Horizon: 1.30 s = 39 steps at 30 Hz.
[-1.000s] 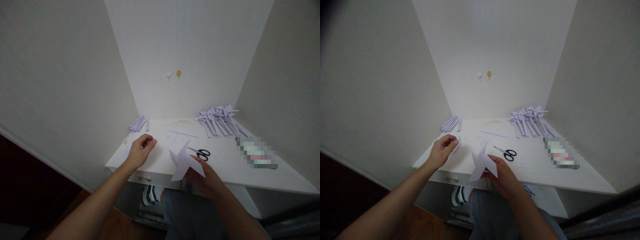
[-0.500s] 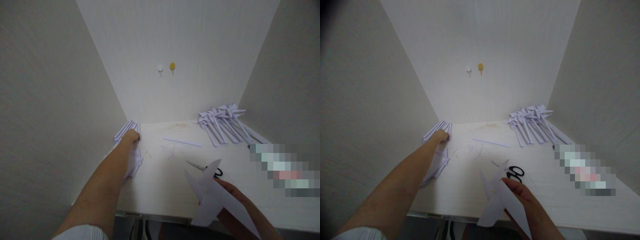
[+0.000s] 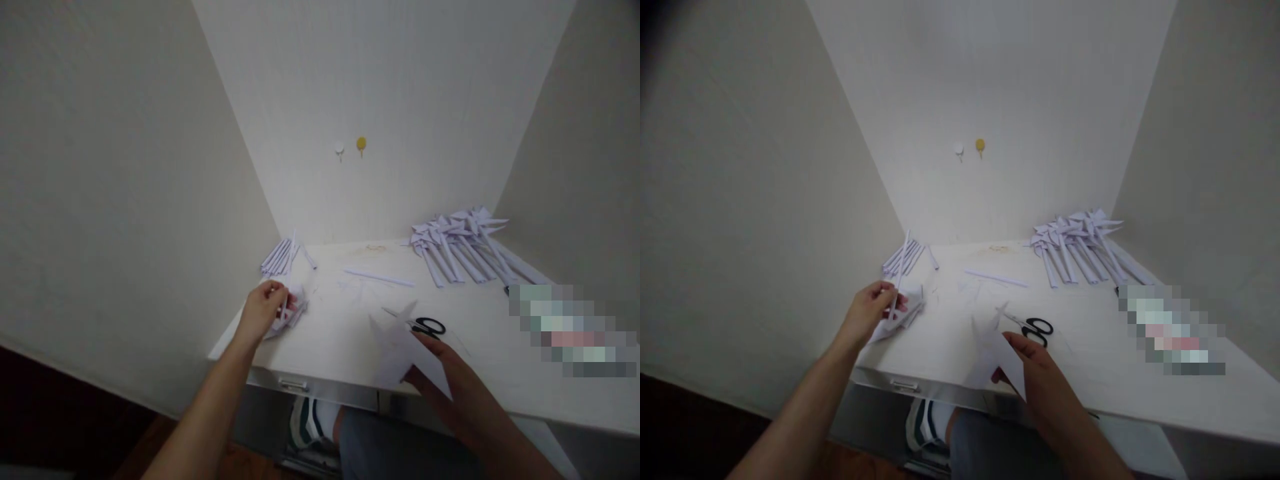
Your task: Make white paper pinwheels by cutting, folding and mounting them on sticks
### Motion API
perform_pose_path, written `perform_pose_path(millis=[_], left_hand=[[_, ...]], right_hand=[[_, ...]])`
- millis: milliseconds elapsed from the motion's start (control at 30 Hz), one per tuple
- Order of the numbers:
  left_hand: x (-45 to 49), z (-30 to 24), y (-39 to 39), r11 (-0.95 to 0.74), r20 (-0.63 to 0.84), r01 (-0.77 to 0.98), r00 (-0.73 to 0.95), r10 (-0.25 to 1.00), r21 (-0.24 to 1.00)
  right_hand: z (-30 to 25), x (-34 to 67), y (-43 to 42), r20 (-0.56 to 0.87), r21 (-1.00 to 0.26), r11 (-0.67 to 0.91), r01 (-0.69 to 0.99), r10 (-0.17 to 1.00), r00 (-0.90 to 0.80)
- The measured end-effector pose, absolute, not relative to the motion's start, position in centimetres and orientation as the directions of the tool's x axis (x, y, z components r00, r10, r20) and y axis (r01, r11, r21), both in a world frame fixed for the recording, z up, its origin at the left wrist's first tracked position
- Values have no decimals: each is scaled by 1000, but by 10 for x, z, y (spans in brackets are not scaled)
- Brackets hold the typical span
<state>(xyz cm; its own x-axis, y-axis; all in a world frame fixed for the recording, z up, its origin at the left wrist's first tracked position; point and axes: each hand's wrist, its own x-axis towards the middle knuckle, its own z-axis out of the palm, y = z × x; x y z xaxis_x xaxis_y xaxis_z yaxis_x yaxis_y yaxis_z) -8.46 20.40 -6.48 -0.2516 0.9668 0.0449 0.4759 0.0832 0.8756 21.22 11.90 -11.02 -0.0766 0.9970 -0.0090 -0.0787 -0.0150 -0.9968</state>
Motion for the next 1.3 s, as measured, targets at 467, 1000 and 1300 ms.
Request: perform_pose_path(millis=[467,1000,1300], left_hand=[[-15,-117,30,73,-85,-215,-43,995,974],[-20,-126,29,-29,30,42,-36,999,999],[-23,-121,30,8,-6,16,-133,991,1000]], right_hand=[[-97,181,88,-2,-879,-126,-460,966,-260],[-98,186,89,13,-872,-95,-480,976,-218],[-99,186,86,39,-882,-70,-466,975,-220]])
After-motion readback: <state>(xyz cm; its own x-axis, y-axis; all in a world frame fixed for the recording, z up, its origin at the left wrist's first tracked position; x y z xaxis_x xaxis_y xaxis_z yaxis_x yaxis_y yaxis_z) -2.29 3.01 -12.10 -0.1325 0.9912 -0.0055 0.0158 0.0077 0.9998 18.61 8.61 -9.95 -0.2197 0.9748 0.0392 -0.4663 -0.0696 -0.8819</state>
